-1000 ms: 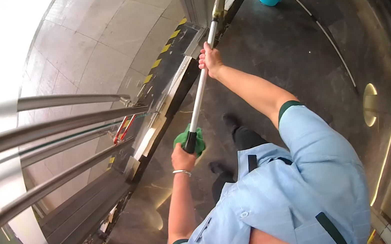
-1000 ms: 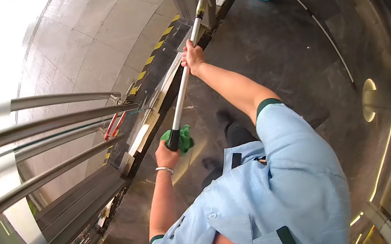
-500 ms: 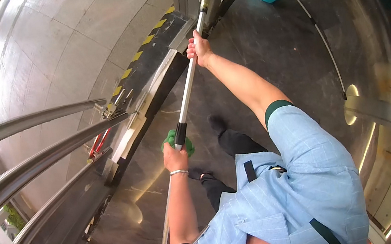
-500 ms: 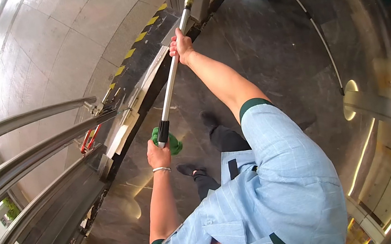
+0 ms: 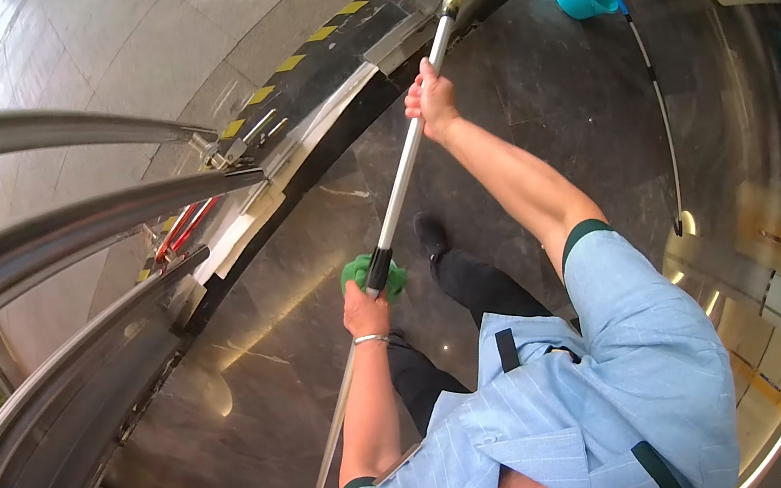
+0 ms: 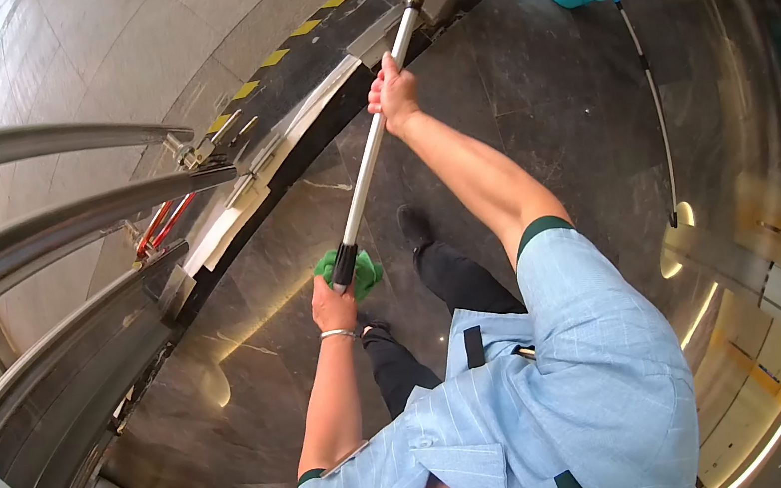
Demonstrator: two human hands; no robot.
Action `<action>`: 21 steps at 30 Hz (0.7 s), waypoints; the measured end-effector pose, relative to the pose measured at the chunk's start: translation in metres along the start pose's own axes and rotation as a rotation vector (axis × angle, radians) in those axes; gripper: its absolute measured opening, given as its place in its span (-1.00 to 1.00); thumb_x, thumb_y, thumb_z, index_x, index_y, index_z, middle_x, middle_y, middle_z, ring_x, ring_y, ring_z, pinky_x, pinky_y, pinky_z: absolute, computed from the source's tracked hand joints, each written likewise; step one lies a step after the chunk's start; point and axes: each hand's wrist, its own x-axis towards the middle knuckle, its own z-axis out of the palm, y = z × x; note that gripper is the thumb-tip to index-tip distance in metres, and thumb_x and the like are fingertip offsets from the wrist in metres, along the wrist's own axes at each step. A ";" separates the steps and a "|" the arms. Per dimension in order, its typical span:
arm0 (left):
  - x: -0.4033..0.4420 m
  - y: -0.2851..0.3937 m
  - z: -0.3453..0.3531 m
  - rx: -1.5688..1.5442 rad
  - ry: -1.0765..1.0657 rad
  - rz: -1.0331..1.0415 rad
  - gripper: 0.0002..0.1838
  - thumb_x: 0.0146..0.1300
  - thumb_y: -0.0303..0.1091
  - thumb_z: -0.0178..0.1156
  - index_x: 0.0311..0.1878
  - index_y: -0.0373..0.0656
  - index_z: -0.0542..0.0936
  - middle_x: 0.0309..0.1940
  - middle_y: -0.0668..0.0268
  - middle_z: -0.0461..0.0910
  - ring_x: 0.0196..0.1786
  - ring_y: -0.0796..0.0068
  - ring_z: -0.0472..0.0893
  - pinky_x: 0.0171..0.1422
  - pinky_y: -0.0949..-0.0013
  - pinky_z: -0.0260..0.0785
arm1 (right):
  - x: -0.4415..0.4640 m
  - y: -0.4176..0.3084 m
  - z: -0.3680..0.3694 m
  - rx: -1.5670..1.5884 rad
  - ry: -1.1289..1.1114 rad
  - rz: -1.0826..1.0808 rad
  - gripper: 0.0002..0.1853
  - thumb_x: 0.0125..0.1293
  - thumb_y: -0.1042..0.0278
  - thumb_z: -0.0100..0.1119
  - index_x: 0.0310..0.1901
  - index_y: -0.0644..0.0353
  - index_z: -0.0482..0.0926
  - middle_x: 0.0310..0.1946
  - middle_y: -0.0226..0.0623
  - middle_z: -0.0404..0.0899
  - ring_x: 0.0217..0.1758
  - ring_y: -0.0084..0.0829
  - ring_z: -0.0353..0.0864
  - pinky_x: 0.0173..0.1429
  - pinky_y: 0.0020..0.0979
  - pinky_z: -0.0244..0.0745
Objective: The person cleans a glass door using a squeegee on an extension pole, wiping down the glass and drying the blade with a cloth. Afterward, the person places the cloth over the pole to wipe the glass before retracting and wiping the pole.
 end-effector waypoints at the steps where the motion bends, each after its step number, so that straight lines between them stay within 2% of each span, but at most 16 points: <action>1: -0.005 -0.015 0.001 -0.005 0.000 -0.003 -0.59 0.04 -0.20 0.38 -0.18 -0.15 0.40 -0.25 0.04 0.59 -0.16 -0.12 0.58 -0.13 -0.04 0.42 | -0.013 0.012 0.005 -0.024 -0.007 -0.009 -0.53 0.42 -0.18 -0.05 -0.46 0.02 0.20 -0.74 -0.57 0.09 -0.80 -0.65 0.07 -0.74 -0.53 -0.01; 5: -0.033 -0.075 0.006 -0.045 0.016 -0.056 -0.63 0.04 -0.21 0.36 -0.20 -0.12 0.41 -0.27 0.03 0.59 -0.18 -0.14 0.58 -0.16 -0.04 0.40 | -0.066 0.057 0.022 -0.076 -0.022 0.000 -0.54 0.42 -0.17 -0.05 -0.47 0.01 0.21 -0.74 -0.56 0.12 -0.80 -0.65 0.10 -0.74 -0.53 0.04; 9: -0.068 -0.125 0.005 -0.125 0.030 -0.085 -0.62 0.03 -0.20 0.37 -0.19 -0.13 0.43 -0.26 0.01 0.60 -0.17 -0.16 0.57 -0.15 -0.04 0.40 | -0.125 0.098 0.044 -0.155 -0.005 0.007 -0.54 0.44 -0.14 -0.05 -0.48 0.02 0.18 -0.73 -0.56 0.08 -0.79 -0.64 0.06 -0.73 -0.52 -0.02; 15: -0.148 -0.206 -0.012 -0.208 -0.013 -0.246 -0.60 0.03 -0.24 0.37 -0.11 -0.14 0.46 -0.25 -0.02 0.59 -0.15 -0.16 0.57 -0.11 -0.02 0.41 | -0.234 0.165 0.073 -0.228 -0.202 0.089 -0.62 0.45 -0.07 -0.02 -0.34 0.03 0.19 -0.70 -0.54 0.17 -0.78 -0.65 0.17 -0.73 -0.51 0.11; 17: -0.171 -0.214 -0.022 -0.290 0.107 -0.179 -0.54 0.16 -0.08 0.34 0.03 -0.12 0.51 -0.19 0.00 0.63 -0.10 -0.13 0.60 -0.07 0.08 0.45 | -0.257 0.179 0.079 -0.231 -0.256 0.136 -0.64 0.46 -0.03 -0.03 -0.34 0.03 0.19 -0.69 -0.53 0.18 -0.76 -0.65 0.18 -0.72 -0.51 0.13; 19: -0.190 -0.224 -0.028 -0.260 0.051 -0.255 -0.53 0.16 -0.11 0.34 0.07 -0.12 0.51 -0.16 0.01 0.63 -0.07 -0.11 0.60 -0.04 0.11 0.46 | -0.277 0.193 0.084 -0.246 -0.268 0.158 -0.65 0.46 -0.02 -0.03 -0.33 0.04 0.20 -0.68 -0.53 0.19 -0.76 -0.65 0.19 -0.72 -0.52 0.14; 21: -0.205 -0.238 -0.025 -0.299 0.165 -0.183 -0.53 0.16 -0.10 0.34 0.06 -0.13 0.52 -0.18 0.01 0.64 -0.09 -0.12 0.60 -0.06 0.12 0.46 | -0.291 0.206 0.088 -0.262 -0.280 0.181 -0.65 0.46 -0.02 -0.02 -0.32 0.04 0.20 -0.68 -0.52 0.19 -0.76 -0.65 0.19 -0.72 -0.52 0.15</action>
